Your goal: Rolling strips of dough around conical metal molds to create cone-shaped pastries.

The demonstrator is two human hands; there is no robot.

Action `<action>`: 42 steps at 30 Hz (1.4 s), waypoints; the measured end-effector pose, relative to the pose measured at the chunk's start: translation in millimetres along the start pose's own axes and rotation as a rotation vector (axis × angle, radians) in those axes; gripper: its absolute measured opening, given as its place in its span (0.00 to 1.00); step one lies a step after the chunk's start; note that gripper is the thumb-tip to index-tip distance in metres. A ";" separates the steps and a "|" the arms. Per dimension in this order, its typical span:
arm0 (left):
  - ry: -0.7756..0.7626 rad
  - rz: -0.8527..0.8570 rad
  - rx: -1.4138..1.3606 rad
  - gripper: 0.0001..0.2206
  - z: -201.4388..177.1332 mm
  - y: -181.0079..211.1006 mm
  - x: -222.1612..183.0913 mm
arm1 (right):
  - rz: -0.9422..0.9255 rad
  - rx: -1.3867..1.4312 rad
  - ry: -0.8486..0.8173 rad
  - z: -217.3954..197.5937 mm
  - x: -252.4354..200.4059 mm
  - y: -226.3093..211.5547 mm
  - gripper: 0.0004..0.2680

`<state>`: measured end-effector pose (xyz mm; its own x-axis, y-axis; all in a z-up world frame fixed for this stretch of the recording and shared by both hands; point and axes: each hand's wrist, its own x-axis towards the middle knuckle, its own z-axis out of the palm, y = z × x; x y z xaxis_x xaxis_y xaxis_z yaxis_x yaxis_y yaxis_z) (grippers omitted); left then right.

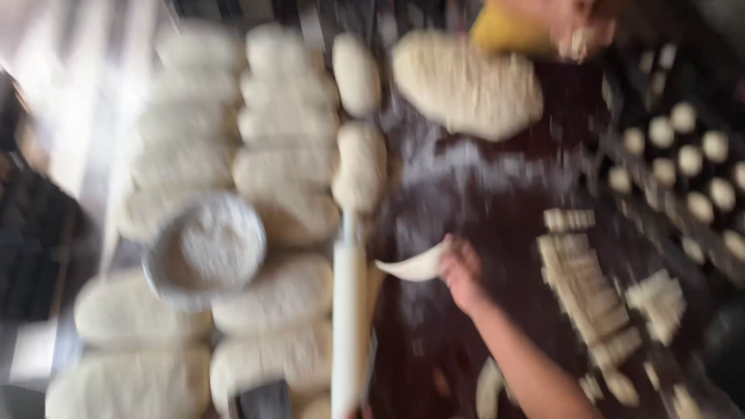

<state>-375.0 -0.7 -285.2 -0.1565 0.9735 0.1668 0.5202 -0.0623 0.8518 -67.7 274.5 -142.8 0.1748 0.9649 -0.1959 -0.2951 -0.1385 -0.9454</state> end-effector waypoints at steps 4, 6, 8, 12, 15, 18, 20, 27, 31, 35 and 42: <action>-0.131 -0.186 0.022 0.13 -58.6 75.0 -4.4 | -0.059 0.301 0.077 -14.1 -139.6 -66.1 0.13; -0.119 -0.242 0.003 0.13 -69.2 101.9 15.7 | -0.083 0.325 0.095 -23.7 -179.4 -94.6 0.12; -0.154 -0.257 0.029 0.13 -73.0 107.9 20.0 | -0.189 0.503 0.165 -49.2 -212.6 -97.2 0.11; -0.100 -0.135 0.065 0.13 -74.8 109.8 12.6 | -0.209 0.483 0.236 -97.4 -239.5 -41.3 0.10; -0.190 -0.232 0.024 0.13 -72.8 119.8 18.0 | -0.045 0.287 0.453 -131.8 -245.3 -18.6 0.12; -0.129 -0.108 0.003 0.13 -76.2 130.3 20.6 | -0.008 0.323 0.442 -143.9 -267.0 -28.4 0.10; -0.132 -0.202 -0.064 0.12 -82.7 144.6 25.8 | 0.009 0.403 0.472 -135.5 -280.8 -52.4 0.12; -0.102 -0.305 -0.050 0.09 -79.8 143.7 26.9 | -0.033 0.474 0.107 -73.0 -292.2 -107.2 0.12; -0.062 -0.172 -0.028 0.10 -77.9 134.2 22.8 | -0.290 0.674 -0.205 -21.0 -308.8 -159.8 0.08; -0.041 -0.164 -0.040 0.12 -73.8 123.4 19.2 | -0.361 0.830 -0.271 -28.3 -334.0 -170.8 0.10; -0.033 -0.152 0.057 0.12 -76.6 126.3 21.4 | -0.141 0.584 0.442 -147.1 -348.1 -13.4 0.10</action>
<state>-376.9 -4.6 -136.0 -0.2096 0.9776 0.0205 0.5392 0.0981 0.8365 13.6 -92.4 -100.3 0.5730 0.7680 -0.2860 -0.6715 0.2398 -0.7012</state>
